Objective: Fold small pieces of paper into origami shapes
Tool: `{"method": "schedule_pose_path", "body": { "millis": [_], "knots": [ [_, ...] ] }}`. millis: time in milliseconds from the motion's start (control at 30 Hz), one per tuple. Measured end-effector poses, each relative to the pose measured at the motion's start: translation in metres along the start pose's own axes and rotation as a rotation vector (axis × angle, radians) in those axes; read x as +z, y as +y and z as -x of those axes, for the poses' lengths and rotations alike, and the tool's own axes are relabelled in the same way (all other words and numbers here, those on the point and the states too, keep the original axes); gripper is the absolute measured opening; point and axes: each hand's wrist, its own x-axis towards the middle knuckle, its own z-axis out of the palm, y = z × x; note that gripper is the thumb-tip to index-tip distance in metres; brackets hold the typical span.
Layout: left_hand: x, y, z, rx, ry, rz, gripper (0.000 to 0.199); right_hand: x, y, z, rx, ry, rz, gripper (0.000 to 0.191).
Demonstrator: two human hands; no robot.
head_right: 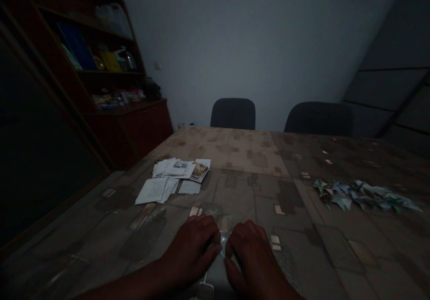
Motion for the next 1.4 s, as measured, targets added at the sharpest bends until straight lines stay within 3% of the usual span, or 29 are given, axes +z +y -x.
{"method": "schedule_pose_path", "body": {
  "millis": [333, 567, 767, 1000, 1200, 1400],
  "knots": [
    [-0.003, 0.004, 0.001, -0.021, -0.013, 0.002, 0.006, 0.004, -0.001, -0.002, 0.054, 0.004, 0.062, 0.017],
    [-0.001, 0.003, -0.001, -0.019, -0.007, 0.003, 0.006, -0.020, 0.005, 0.005, -0.041, -0.131, -0.111, 0.026],
    [-0.003, 0.004, -0.002, -0.012, -0.016, -0.008, 0.005, -0.033, -0.001, 0.004, -0.126, -0.223, -0.065, 0.030],
    [-0.002, 0.002, -0.002, -0.010, -0.012, -0.007, 0.005, -0.032, -0.002, 0.002, -0.186, -0.203, 0.012, 0.041],
    [-0.003, 0.004, -0.002, -0.026, -0.012, -0.009, 0.004, -0.039, -0.010, -0.004, -0.160, -0.279, 0.079, 0.039],
    [-0.005, 0.004, -0.003, -0.019, -0.016, -0.009, 0.006, -0.046, -0.002, 0.003, -0.195, -0.261, -0.060, 0.035]
  ]
}}
